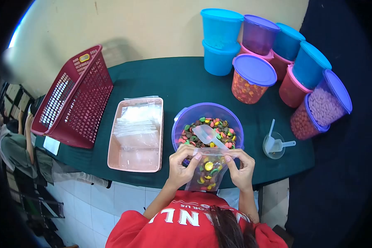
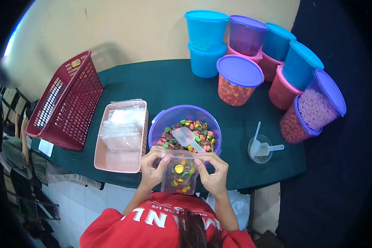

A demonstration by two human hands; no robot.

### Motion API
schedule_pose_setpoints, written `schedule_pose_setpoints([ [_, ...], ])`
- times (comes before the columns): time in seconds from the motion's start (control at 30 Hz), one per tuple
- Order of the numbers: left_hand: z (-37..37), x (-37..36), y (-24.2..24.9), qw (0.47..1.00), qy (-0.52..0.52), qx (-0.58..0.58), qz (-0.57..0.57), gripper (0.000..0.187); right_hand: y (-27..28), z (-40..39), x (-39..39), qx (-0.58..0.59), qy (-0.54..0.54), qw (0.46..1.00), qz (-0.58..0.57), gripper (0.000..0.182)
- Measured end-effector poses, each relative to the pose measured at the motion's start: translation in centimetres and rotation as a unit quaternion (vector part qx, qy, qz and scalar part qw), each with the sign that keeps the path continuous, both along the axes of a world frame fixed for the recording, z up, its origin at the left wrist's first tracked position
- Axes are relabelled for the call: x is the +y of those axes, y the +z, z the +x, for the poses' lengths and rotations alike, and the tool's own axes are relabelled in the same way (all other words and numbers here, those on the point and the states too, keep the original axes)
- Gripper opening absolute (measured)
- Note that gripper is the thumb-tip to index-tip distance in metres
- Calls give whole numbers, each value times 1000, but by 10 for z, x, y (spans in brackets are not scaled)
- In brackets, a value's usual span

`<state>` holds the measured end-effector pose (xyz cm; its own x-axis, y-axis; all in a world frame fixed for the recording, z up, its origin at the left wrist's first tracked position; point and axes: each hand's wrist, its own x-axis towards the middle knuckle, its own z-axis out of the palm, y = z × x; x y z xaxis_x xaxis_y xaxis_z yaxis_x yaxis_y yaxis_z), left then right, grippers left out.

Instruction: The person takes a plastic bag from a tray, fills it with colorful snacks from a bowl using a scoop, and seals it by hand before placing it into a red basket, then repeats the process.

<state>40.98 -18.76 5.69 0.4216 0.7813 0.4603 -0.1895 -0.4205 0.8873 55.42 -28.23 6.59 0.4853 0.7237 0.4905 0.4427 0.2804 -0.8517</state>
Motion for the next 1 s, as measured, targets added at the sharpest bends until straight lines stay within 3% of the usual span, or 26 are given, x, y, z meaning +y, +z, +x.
schedule_pose_setpoints([
  [0.03, 2, 3, 2, 996, 13, 12, 89, 7, 3, -2, -1, 17, -11, 1000, 2, 7],
  [0.07, 5, 4, 4, 995, 14, -1, 97, 6, 4, -5, -2, 34, -22, 999, 5, 5],
  [0.2, 9, 0, 11, 999, -18, -21, 42, 6, 2, -7, -2, 48, -34, 998, 4, 4],
  [0.27, 5, -4, 16, 992, -89, -9, -88, 5, -1, -5, -8, 69, -33, 997, -7, 4],
  [0.37, 4, 1, 8, 993, -117, 12, -1, 5, 2, -1, -16, 97, -5, 995, -24, 5],
  [0.53, -1, -3, 21, 997, -68, 6, 43, 6, 26, -2, -17, 85, 96, 992, -14, 9],
  [0.63, -2, -5, 17, 996, -73, 5, 45, 8, 13, 2, -10, 42, 116, 992, -18, 8],
  [0.77, -4, -20, 23, 997, -67, -42, -22, 12, 14, 2, -2, 9, 138, 990, -19, 7],
  [0.8, -9, -17, 20, 997, -45, 6, 67, 12, 15, 1, 1, 8, 149, 989, -19, 7],
  [0.9, -19, -25, 16, 1000, 12, 23, 6, 11, 19, -3, 9, -2, 208, 978, -9, 7],
  [1.0, -26, -30, 19, 997, 63, 14, 29, 8, 30, -15, 21, -8, 241, 970, 18, 6],
])
